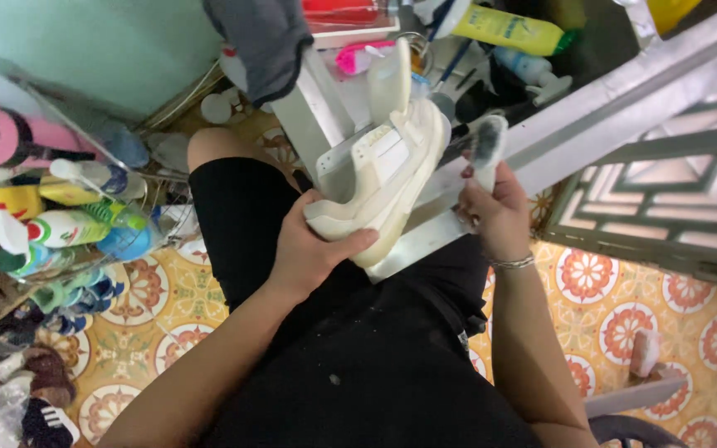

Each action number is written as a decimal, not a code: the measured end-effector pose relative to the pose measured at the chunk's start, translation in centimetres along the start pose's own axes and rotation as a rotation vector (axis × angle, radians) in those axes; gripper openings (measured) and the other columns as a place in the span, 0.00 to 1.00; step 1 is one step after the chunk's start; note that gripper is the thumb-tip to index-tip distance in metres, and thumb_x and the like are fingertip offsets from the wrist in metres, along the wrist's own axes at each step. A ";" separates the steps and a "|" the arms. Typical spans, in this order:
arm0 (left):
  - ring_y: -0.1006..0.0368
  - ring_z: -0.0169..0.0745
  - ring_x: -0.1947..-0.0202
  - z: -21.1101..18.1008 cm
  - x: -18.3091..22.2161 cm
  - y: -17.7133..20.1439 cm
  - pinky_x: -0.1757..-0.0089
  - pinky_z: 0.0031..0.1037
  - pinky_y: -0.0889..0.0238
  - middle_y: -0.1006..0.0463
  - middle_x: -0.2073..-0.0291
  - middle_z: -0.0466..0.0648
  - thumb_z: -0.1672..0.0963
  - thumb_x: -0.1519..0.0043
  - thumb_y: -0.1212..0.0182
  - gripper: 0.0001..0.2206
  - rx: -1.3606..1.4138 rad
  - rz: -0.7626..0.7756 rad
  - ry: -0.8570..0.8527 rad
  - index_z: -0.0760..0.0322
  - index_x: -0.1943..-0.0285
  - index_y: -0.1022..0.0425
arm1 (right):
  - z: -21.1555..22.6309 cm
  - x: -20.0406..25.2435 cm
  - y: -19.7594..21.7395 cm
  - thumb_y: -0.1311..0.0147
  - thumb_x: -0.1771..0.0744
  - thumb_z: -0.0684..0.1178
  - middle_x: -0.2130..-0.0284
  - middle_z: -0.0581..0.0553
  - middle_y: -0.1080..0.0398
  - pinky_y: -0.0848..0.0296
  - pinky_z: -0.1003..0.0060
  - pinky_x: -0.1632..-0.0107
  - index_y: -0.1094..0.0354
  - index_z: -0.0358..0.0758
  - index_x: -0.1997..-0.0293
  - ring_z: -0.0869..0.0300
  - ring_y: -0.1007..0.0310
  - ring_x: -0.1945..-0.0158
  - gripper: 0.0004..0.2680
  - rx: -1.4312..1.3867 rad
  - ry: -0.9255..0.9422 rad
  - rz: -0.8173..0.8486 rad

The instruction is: Washing and scrubbing white sneakers in a utility sink using a small brush and soap.

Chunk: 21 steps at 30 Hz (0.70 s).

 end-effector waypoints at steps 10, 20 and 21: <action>0.27 0.59 0.55 -8.3 2.1 -0.3 0.54 0.38 0.32 0.27 0.55 0.62 0.52 0.58 0.16 0.30 -0.900 -0.236 -0.571 0.71 0.54 0.28 | 5.4 3.4 -5.6 0.46 0.27 0.44 0.57 0.47 0.26 0.29 0.70 0.50 0.29 0.34 0.38 0.64 0.28 0.55 0.11 0.560 0.447 0.027; 0.22 0.42 0.48 -4.4 -2.7 -3.2 0.49 0.31 0.29 0.18 0.51 0.56 0.57 0.57 0.20 0.42 -0.607 0.295 -0.197 0.70 0.30 0.34 | 9.0 5.1 -8.7 0.33 0.34 0.46 0.63 0.41 0.25 0.27 0.63 0.56 0.25 0.35 0.50 0.54 0.24 0.61 0.10 0.886 0.645 0.009; 0.22 0.39 0.47 -4.1 -2.8 -3.9 0.48 0.29 0.29 0.18 0.48 0.55 0.60 0.55 0.22 0.39 -0.485 0.349 -0.187 0.69 0.31 0.33 | 9.3 5.4 -9.1 0.32 0.34 0.47 0.64 0.41 0.26 0.27 0.61 0.57 0.24 0.36 0.51 0.52 0.25 0.62 0.10 0.914 0.680 0.004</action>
Point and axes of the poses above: each hand's wrist, its own x-axis away from the middle knuckle, its own y-axis out of the back of the hand, z = x × y, the point moved 10 cm from there along -x, towards the middle knuckle
